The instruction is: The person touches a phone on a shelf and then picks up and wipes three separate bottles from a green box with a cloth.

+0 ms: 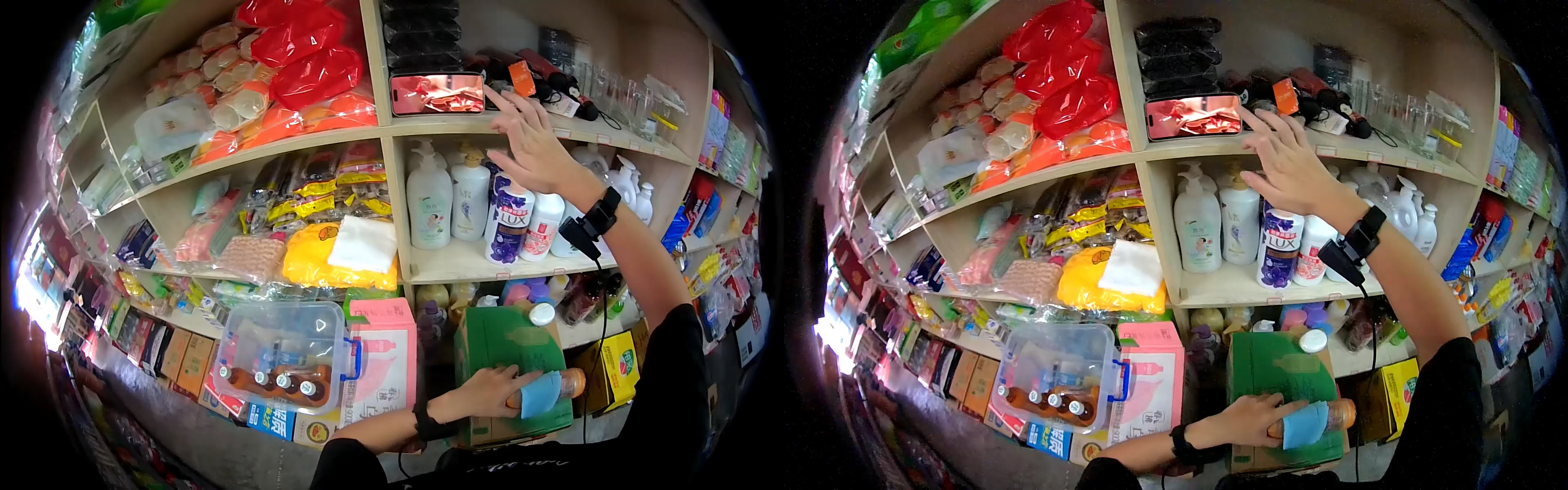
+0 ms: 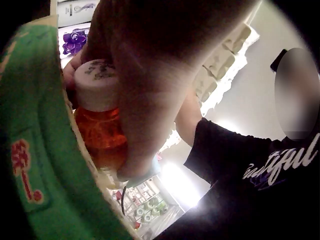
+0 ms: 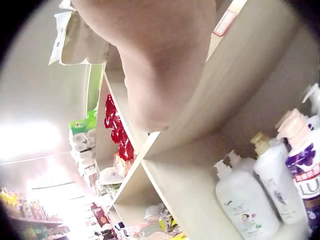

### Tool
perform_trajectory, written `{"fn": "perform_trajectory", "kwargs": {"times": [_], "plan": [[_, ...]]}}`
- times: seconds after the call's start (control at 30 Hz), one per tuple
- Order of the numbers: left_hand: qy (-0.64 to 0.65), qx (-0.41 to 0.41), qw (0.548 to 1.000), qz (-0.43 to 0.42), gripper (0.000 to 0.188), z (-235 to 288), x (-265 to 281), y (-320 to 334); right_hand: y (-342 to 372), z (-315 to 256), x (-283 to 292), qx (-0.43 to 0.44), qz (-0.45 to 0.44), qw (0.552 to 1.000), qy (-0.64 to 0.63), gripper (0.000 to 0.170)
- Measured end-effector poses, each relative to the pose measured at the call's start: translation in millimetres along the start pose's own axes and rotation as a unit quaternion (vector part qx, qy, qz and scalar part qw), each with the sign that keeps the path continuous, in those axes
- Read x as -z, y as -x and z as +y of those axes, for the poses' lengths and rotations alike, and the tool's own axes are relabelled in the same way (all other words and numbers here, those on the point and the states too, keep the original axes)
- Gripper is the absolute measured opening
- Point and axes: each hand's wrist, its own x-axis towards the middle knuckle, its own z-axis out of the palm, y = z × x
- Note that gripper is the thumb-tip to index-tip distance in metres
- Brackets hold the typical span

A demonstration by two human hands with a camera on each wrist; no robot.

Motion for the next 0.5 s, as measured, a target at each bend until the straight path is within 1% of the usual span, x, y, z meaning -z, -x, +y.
{"fn": "perform_trajectory", "kwargs": {"times": [0.1, 0.17, 0.3, 0.37, 0.43, 0.5], "plan": [[0.010, 0.003, 1.000, -0.003, 0.098, -3, -2, 0, -11, 3, -11, 0.019, 0.009, 1.000, 0.000, 0.036], [0.014, 0.001, 1.000, 0.001, 0.098, -3, -4, 0, -14, 5, -17, 0.029, 0.010, 1.000, 0.005, 0.039], [0.025, 0.000, 1.000, 0.002, 0.099, -3, -2, 0, -16, 6, -23, 0.025, -0.007, 1.000, 0.012, 0.042], [0.027, 0.002, 1.000, 0.003, 0.100, -3, -2, 1, -18, 5, -22, 0.047, 0.039, 0.998, 0.016, 0.044], [0.032, 0.003, 0.999, 0.002, 0.101, -3, -3, 1, -21, 6, -23, 0.051, 0.042, 0.998, 0.005, 0.043], [0.022, -0.008, 1.000, 0.018, 0.102, -3, -5, 1, -22, 8, -26, 0.054, 0.044, 0.998, -0.004, 0.043]]}}
